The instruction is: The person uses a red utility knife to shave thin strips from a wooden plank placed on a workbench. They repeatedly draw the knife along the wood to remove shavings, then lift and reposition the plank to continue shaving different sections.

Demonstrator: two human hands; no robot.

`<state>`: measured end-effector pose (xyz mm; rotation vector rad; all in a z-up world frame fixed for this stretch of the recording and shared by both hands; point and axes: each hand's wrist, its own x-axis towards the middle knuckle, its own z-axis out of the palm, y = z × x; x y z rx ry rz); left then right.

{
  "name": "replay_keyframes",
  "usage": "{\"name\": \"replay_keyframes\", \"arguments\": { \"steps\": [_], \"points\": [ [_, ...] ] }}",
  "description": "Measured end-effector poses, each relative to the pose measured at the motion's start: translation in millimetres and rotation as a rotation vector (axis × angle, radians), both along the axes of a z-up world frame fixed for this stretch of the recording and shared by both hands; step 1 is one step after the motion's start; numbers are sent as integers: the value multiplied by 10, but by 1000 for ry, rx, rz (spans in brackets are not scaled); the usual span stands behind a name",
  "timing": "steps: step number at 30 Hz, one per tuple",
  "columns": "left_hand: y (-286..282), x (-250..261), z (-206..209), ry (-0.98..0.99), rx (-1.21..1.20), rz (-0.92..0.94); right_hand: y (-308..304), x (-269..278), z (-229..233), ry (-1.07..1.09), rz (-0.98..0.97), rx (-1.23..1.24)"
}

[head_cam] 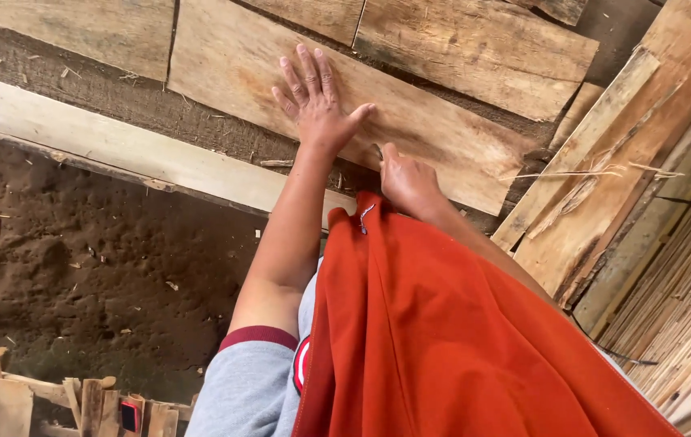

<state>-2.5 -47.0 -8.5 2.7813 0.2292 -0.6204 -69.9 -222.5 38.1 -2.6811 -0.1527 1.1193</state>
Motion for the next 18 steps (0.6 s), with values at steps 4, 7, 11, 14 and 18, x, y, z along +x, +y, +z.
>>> {"name": "replay_keyframes", "arguments": {
  "steps": [4,7,11,14,18],
  "points": [
    [-11,-19,-93,9,-13,7,67,151,552,63,43,-19],
    [19,-19,-242,-101,14,-23,36,176,799,245,5,-5],
    [-173,-72,4,13,-5,-30,-167,284,357,-87,-184,-10],
    [-268,-113,-20,43,-41,-31,-127,512,265,-135,-210,-2],
    [-276,-159,-112,-12,-81,-77,-111,783,101,-217,-130,-21]
  ]
}}
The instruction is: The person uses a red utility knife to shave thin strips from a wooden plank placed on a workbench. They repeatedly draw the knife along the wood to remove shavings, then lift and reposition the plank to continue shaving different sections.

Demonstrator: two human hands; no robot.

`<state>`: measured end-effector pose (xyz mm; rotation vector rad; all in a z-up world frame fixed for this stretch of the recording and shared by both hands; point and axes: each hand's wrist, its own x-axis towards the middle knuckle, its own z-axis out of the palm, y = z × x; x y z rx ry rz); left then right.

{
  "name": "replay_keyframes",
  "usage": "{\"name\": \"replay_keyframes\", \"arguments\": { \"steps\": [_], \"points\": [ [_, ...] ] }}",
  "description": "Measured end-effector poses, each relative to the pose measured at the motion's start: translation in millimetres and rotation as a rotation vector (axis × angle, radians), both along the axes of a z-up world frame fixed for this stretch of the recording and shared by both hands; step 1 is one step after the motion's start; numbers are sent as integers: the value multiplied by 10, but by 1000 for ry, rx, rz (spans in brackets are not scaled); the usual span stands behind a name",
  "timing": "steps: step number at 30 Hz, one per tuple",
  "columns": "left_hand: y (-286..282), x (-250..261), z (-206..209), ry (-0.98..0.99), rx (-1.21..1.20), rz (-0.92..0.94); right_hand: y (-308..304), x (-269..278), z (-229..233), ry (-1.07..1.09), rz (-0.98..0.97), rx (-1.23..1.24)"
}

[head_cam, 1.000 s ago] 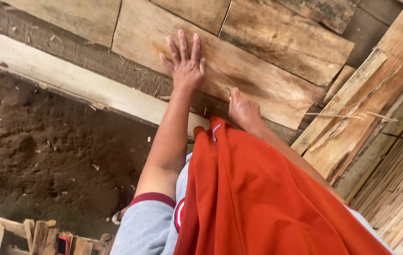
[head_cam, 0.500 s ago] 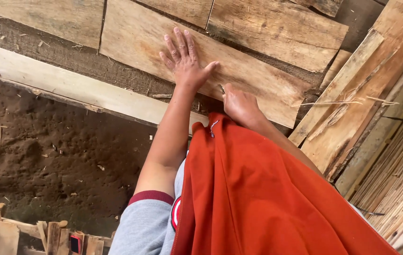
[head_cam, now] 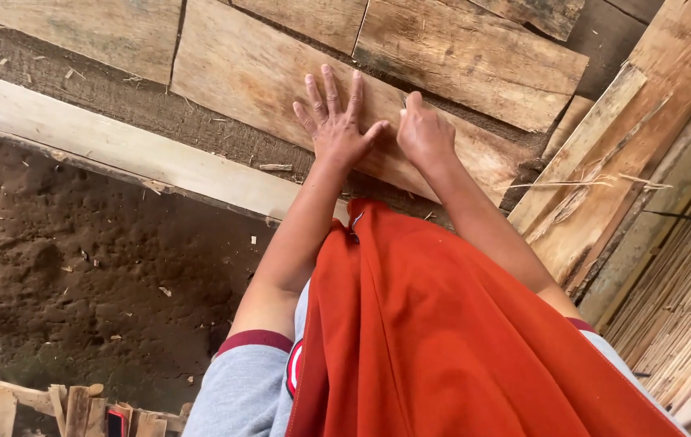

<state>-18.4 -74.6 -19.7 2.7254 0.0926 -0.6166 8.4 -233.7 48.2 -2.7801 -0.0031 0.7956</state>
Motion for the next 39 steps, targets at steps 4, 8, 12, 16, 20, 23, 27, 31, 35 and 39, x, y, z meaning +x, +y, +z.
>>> {"name": "replay_keyframes", "arguments": {
  "steps": [4,8,12,16,20,23,27,31,35,39],
  "points": [
    [-12,44,161,72,15,-7,95,153,55,114,20,-50],
    [-44,38,153,94,54,24,131,165,198,220,39,-63],
    [-70,-30,-462,-410,184,37,34,-48,299,299,11,-67],
    [-53,-13,-217,-395,184,26,-165,-410,278,286,26,-44],
    [-71,38,26,21,99,28,-442,-820,23,232,46,-81],
    [-95,31,111,32,115,24,-530,-929,47,224,13,-55],
    [-53,-41,66,31,76,24,-858,-1063,-251,243,-67,98],
    [64,33,9,-77,-11,28,-988,-1135,-383,58,-120,280],
    [201,75,201,56,-34,83,-684,-926,-160,70,-158,230],
    [518,17,338,65,87,110,-109,-524,-242,12,-27,178]
  ]
}}
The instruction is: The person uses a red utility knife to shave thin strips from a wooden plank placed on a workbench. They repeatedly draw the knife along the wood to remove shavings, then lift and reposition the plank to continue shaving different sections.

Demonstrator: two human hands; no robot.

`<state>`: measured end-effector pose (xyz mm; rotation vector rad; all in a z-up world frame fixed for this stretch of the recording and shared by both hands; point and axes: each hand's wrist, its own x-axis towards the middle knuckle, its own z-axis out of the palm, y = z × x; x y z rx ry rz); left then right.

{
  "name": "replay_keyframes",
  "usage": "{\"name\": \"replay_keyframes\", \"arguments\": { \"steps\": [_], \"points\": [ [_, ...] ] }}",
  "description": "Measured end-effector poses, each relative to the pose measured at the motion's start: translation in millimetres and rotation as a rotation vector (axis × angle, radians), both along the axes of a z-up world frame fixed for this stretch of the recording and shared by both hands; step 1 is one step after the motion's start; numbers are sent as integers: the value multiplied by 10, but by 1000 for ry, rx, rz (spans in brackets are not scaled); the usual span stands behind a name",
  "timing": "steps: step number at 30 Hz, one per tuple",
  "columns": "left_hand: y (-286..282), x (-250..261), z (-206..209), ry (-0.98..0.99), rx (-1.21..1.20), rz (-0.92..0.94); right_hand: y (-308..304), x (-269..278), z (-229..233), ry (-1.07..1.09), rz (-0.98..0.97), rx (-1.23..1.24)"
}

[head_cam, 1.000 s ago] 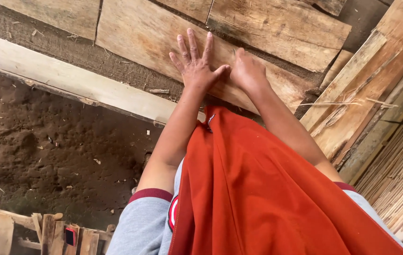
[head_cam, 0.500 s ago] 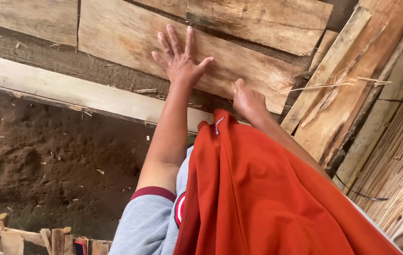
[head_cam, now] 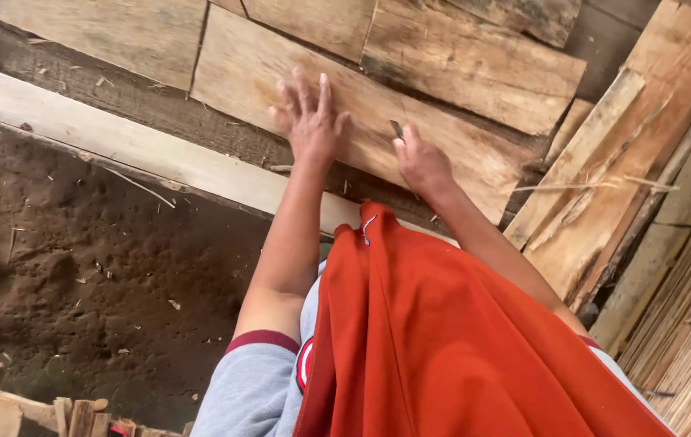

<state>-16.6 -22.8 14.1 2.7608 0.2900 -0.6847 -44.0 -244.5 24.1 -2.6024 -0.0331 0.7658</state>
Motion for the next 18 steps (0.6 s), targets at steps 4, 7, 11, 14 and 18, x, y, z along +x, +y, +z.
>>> {"name": "replay_keyframes", "arguments": {
  "steps": [4,7,11,14,18],
  "points": [
    [161,-49,-282,-107,-82,-6,555,429,67,-67,100,23],
    [181,-13,-193,-89,-123,50,909,752,94,-18,175,-79],
    [210,-36,-301,-73,-161,35,1121,993,-66,-20,206,-170],
    [222,-40,-327,-67,-157,28,1227,1092,-42,6,219,-226],
    [203,-35,-296,-39,-140,16,1403,1075,319,69,225,-253]
  ]
}}
